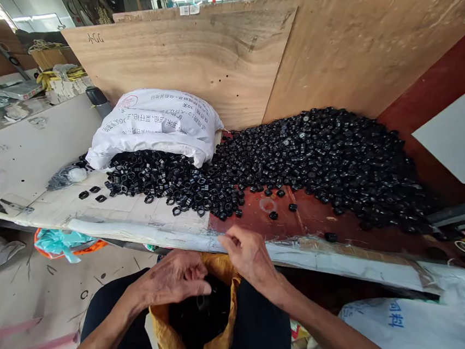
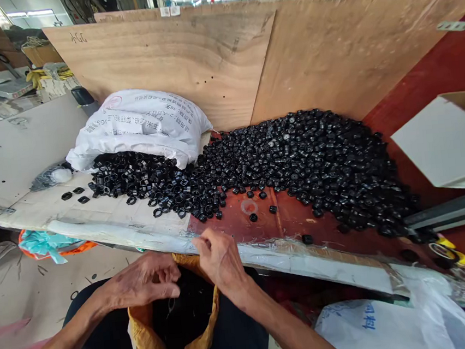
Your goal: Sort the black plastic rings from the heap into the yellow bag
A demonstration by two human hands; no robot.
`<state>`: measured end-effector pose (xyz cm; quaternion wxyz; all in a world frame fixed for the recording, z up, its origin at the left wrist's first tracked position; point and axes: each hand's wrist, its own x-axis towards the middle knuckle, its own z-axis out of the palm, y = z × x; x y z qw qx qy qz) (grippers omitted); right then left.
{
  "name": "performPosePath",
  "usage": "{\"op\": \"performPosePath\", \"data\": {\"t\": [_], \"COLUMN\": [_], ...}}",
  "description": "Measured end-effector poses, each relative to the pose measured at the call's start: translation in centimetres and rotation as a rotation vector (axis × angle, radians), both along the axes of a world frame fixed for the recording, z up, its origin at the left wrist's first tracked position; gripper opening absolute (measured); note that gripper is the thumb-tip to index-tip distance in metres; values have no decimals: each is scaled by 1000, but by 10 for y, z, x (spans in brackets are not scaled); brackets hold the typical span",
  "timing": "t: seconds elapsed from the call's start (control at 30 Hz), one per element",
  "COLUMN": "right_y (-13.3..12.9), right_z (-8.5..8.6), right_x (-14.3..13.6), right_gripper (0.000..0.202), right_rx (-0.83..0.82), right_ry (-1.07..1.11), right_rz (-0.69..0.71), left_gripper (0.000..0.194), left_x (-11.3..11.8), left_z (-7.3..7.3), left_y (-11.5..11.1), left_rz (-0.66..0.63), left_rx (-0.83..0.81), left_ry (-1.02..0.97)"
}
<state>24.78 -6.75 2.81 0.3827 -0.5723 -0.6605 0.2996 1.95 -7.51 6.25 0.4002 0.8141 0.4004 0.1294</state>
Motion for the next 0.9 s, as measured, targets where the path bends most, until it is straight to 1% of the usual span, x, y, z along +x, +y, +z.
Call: {"op": "performPosePath", "data": {"t": [0.03,0.07,0.1,0.13,0.17,0.2,0.27,0.3,0.37,0.47,0.57,0.63,0.7,0.77,0.9], "right_y": [10,20,29,37,43,46,50,50,50,51,53,53,54,54,54], "right_z": [-1,-2,-4,-6,-9,-12,-18,-20,-23,-25,-23,-20,-18,-17,-16], "right_x": [3,5,5,4,3,1,-3,-4,-4,0,7,11,14,15,16], "right_gripper": [15,9,13,16,18,17,14,12,8,3,4,6,9,13,10], "right_rx": [104,167,198,206,201,194,187,189,197,208,201,181,182,193,131], "right_ry": [-89,-180,-273,-363,-441,-501,-562,-566,-550,-483,-288,-143,-65,-44,-6], "right_rz": [-33,-37,-26,-10,7,14,-4,-23,-57,-60,-52,-44,-26,-14,-54], "left_gripper": [17,16,14,15,21,27,29,28,26,19,11,9,17,22,21], "left_x": [7,15,25,34,44,52,64,68,72,71,67,62,57,52,52], "left_z": [0,-2,-7,-13,-20,-27,-36,-39,-39,-31,-21,-18,-20,-25,-37], "left_y": [10,20,32,44,56,66,81,86,88,85,80,77,74,70,64], "left_rz": [93,209,329,396,428,431,405,394,392,458,528,554,577,581,524], "left_rx": [47,145,270,382,461,502,522,519,514,482,416,380,371,398,486], "left_ry": [-3,-11,-21,-11,26,87,223,276,325,342,367,334,262,183,66]}}
